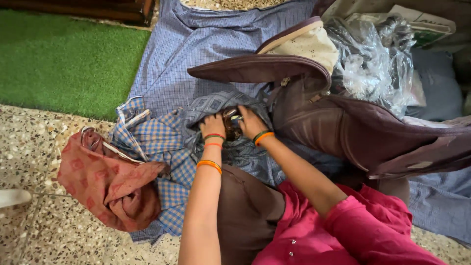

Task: Packing and organizing various clothes and items into a large travel bag.

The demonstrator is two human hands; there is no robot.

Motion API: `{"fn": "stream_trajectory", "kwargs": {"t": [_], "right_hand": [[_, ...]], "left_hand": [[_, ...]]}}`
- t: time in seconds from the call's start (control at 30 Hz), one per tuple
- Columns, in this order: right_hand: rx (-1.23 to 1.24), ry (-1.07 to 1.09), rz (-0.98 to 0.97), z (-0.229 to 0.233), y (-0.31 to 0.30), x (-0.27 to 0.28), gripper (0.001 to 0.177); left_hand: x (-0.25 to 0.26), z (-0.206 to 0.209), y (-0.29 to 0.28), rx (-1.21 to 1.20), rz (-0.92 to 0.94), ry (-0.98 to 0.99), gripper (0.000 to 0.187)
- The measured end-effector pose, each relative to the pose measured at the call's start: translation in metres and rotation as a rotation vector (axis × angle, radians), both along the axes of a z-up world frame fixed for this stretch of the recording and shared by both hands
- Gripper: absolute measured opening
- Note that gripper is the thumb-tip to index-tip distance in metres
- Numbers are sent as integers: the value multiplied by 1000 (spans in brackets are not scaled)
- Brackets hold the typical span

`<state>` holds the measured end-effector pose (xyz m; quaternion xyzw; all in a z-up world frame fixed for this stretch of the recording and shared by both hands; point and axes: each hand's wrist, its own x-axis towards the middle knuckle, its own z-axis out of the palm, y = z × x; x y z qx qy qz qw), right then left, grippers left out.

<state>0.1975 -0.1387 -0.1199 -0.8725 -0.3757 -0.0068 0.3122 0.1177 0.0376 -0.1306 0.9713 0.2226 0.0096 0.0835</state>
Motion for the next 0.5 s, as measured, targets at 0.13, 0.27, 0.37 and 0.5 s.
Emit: {"fn": "stream_trajectory", "kwargs": {"t": [0.13, 0.27, 0.37, 0.5], "right_hand": [[-139, 257, 79, 39, -5, 5, 92], [-303, 297, 197, 58, -8, -2, 90], [-444, 392, 310, 61, -15, -6, 77], [-831, 182, 470, 113, -20, -35, 51]], "left_hand": [[-2, 8, 20, 134, 102, -123, 39], [1, 8, 24, 102, 127, -83, 46], [6, 18, 24, 1, 133, -10, 40], [12, 20, 20, -173, 89, 46, 47]]}}
